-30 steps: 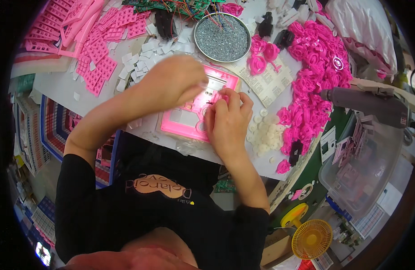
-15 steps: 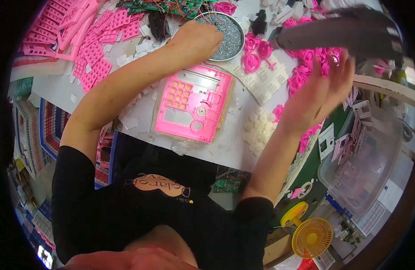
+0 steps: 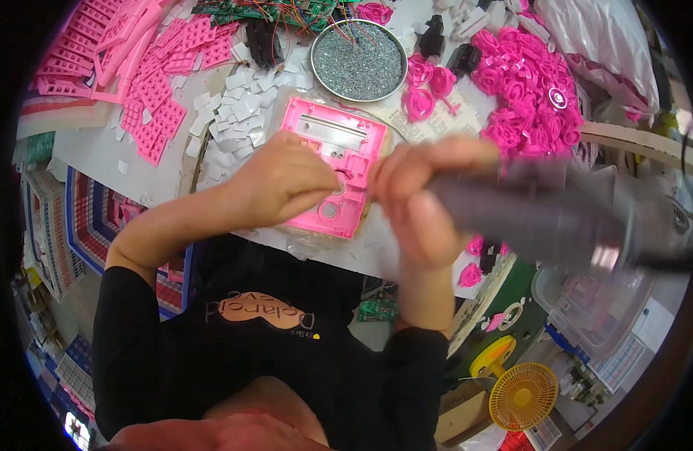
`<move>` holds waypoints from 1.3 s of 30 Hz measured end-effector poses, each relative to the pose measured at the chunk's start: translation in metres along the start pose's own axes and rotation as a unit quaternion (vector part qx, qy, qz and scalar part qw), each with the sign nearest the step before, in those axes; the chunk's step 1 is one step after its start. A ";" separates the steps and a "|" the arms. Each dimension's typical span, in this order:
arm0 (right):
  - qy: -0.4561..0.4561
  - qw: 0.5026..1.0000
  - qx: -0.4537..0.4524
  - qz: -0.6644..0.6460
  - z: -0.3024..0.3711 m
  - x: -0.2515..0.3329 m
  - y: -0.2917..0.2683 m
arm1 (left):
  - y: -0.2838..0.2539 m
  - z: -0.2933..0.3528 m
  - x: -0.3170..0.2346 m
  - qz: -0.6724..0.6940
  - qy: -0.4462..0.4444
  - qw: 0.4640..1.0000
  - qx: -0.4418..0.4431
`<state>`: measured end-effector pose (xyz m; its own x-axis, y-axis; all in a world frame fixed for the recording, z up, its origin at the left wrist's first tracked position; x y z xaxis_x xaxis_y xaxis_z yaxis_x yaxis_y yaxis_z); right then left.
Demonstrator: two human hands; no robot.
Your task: Assembling a toy calculator by installing a circuit board and using a hot glue gun.
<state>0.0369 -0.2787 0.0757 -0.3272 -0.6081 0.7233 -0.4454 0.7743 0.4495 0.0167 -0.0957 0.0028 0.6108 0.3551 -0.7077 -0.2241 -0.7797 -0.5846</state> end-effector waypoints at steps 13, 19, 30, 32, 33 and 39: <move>0.033 0.997 0.001 0.064 0.028 0.008 0.028 | 0.006 0.010 -0.013 0.000 -0.044 0.999 0.027; -0.014 0.990 -0.011 0.140 0.039 -0.016 0.011 | 0.003 0.006 -0.015 -0.100 -0.039 0.994 -0.018; 0.028 0.979 -0.024 0.200 0.058 -0.047 0.002 | 0.018 0.011 0.000 -0.183 0.105 0.976 0.054; 0.021 0.976 0.010 0.216 0.058 -0.047 0.003 | 0.017 0.013 -0.003 -0.201 0.111 0.971 0.065; 0.015 0.975 0.027 0.221 0.056 -0.048 0.004 | 0.014 0.014 -0.004 -0.213 0.115 0.968 0.072; 0.070 0.977 0.043 0.196 0.051 -0.048 -0.010 | 0.022 0.017 -0.004 -0.239 0.112 0.962 0.073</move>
<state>0.0143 -0.2660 0.0092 -0.3734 -0.2326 0.8981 -0.3793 0.9217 0.0810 -0.0037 -0.1060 -0.0138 0.8152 0.5224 -0.2502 0.0288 -0.4679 -0.8833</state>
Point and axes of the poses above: each hand's wrist, its own z-axis away from the middle knuckle, its own y-axis out of the palm, x = y × z, the point moved 3 cm from there along -z, towards the middle knuckle, and after that the axes turned 6 degrees about -y, right-handed, at the moved point
